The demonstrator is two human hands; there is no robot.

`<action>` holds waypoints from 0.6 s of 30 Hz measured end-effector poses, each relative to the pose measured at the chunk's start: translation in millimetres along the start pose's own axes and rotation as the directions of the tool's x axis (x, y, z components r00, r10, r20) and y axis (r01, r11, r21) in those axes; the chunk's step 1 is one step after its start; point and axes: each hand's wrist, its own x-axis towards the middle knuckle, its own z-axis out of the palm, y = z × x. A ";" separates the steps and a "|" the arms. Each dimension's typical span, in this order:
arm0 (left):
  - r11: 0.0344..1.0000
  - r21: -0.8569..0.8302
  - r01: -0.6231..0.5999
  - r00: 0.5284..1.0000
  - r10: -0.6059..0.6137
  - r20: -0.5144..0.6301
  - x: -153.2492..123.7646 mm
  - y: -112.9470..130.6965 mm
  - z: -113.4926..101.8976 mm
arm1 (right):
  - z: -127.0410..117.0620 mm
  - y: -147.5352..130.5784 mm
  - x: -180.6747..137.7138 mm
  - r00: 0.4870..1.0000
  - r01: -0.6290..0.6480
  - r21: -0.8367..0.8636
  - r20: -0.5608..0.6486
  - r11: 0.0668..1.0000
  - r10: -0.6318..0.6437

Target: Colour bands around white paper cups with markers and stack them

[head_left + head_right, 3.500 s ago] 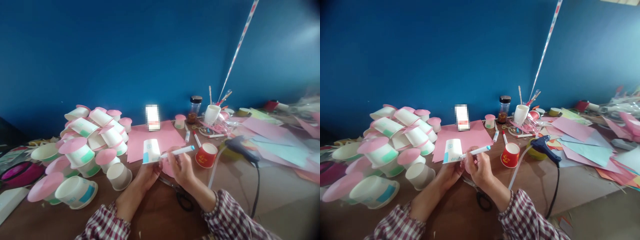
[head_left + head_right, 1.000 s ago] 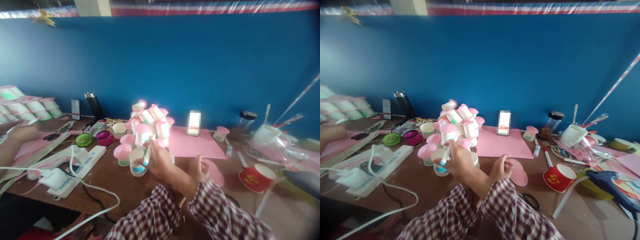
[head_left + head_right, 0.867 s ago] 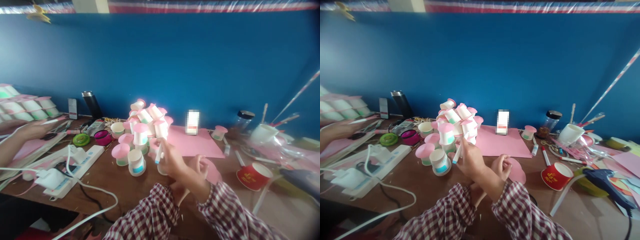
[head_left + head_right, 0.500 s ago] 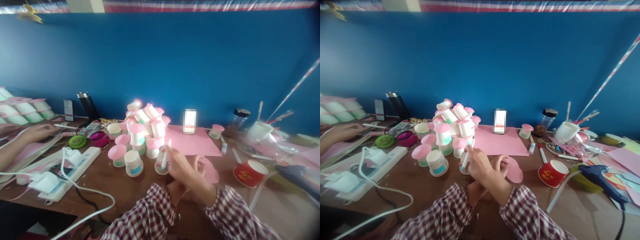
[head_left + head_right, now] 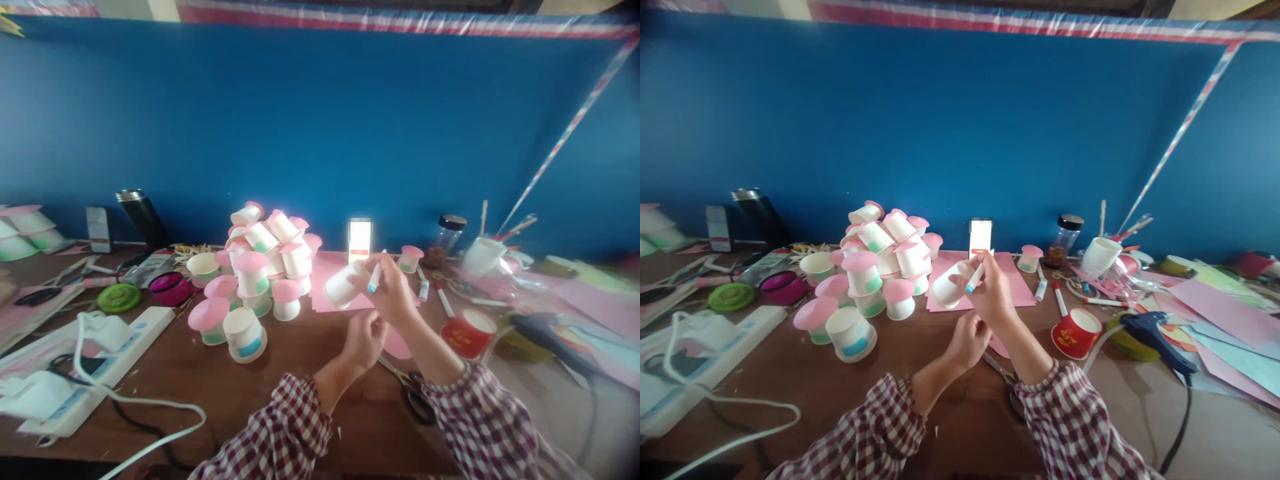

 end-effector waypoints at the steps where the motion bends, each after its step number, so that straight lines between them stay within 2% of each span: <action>1: 0.999 -0.036 0.028 0.999 -0.028 -0.020 -0.1 1.6 0.0 | -9.9 4.5 4.1 0.999 -0.006 -0.034 -0.047 0.999 0.004; 4: 0.980 -0.171 0.102 0.986 -0.122 -0.115 0.0 10.4 0.1 | -39.1 15.5 12.0 0.986 -0.031 -0.142 -0.168 0.989 0.006; 6: 0.958 -0.263 0.111 0.977 -0.153 -0.146 0.5 19.1 1.1 | -53.0 19.5 11.7 0.982 -0.040 -0.187 -0.191 0.981 0.004; 7: 0.915 -0.382 0.129 0.972 -0.192 -0.132 0.7 23.8 1.9 | -57.3 20.4 9.9 0.984 -0.042 -0.198 -0.180 0.979 0.006; 9: 0.846 -0.506 0.168 0.970 -0.235 -0.070 0.5 32.8 4.0 | -60.8 20.8 4.3 0.992 -0.045 -0.195 -0.125 0.980 0.020; 12: 0.798 -0.573 0.185 0.968 -0.248 -0.032 -2.9 42.5 6.2 | -58.5 19.4 -4.5 0.997 -0.045 -0.152 -0.066 0.987 0.035; 15: 0.765 -0.623 0.162 0.971 -0.237 -0.039 -10.5 45.6 2.9 | -55.7 18.0 -7.5 0.996 -0.047 -0.077 -0.074 0.996 0.041; 18: 0.767 -0.622 0.159 0.964 -0.257 -0.069 -20.9 41.9 -9.7 | -59.1 18.4 -2.6 0.990 -0.074 -0.044 -0.121 0.996 0.068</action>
